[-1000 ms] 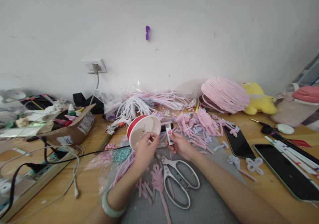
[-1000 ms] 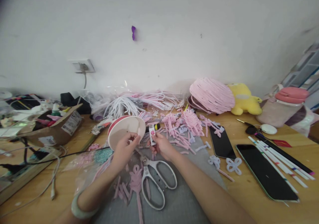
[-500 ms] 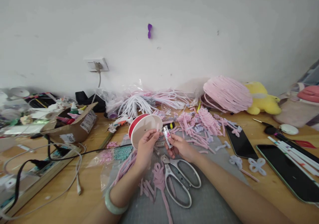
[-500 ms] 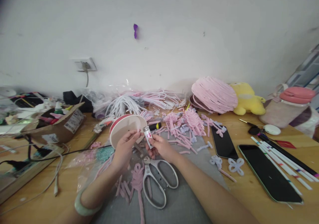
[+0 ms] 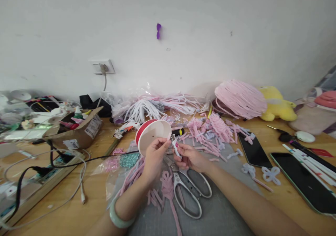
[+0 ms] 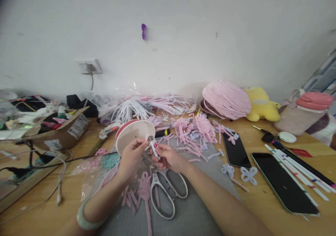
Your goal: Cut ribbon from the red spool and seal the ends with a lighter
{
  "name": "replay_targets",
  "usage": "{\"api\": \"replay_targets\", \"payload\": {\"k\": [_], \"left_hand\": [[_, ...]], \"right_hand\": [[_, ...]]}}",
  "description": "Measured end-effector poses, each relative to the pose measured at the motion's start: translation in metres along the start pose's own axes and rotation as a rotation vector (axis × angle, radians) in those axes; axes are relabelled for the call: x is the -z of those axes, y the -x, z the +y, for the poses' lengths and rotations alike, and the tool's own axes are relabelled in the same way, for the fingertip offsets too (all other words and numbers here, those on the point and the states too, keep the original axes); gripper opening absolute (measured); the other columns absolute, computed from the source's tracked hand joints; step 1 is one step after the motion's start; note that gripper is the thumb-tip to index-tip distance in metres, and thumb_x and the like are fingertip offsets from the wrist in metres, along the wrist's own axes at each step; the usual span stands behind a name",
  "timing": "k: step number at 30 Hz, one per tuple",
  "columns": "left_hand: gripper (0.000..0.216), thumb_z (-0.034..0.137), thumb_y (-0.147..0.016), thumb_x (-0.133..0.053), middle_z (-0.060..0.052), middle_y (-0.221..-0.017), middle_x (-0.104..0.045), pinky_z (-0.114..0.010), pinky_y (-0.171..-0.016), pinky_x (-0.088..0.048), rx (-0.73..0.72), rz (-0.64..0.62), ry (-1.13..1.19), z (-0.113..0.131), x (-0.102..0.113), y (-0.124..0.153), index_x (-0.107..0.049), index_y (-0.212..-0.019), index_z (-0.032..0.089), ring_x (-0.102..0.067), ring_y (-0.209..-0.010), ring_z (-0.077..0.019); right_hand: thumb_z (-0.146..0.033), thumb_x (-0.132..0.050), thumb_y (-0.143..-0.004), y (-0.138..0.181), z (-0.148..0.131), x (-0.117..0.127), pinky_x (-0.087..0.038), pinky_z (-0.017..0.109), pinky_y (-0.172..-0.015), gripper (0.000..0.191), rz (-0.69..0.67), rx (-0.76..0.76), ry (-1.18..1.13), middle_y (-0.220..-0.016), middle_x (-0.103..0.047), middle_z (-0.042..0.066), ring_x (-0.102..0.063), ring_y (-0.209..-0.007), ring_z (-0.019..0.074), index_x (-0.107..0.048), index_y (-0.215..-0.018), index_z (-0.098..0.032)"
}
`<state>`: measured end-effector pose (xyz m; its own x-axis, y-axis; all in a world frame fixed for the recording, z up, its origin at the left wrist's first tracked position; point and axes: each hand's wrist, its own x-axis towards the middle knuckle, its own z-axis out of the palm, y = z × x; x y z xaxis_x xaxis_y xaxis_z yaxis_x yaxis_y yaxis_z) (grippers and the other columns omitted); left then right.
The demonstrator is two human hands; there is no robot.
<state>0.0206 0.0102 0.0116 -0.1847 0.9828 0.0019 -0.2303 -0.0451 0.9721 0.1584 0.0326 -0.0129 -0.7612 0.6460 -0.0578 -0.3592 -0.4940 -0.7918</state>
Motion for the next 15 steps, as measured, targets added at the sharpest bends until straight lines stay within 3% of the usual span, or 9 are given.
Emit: {"api": "replay_targets", "payload": {"k": [15], "left_hand": [[0.021,0.034,-0.062,-0.067,0.002,-0.057,-0.061,-0.023,-0.056,-0.041,-0.041,0.026,-0.126,0.0025,0.0024,0.0007,-0.059,-0.068,0.015,-0.053,-0.052,-0.0112]], "right_hand": [[-0.046,-0.062,-0.069,-0.0022,0.0054,-0.0080,-0.013,0.018,-0.036,0.035,0.075,0.047,0.040,-0.054,-0.042,-0.006,-0.029,-0.037,0.0023,-0.046,-0.077,-0.016]]}}
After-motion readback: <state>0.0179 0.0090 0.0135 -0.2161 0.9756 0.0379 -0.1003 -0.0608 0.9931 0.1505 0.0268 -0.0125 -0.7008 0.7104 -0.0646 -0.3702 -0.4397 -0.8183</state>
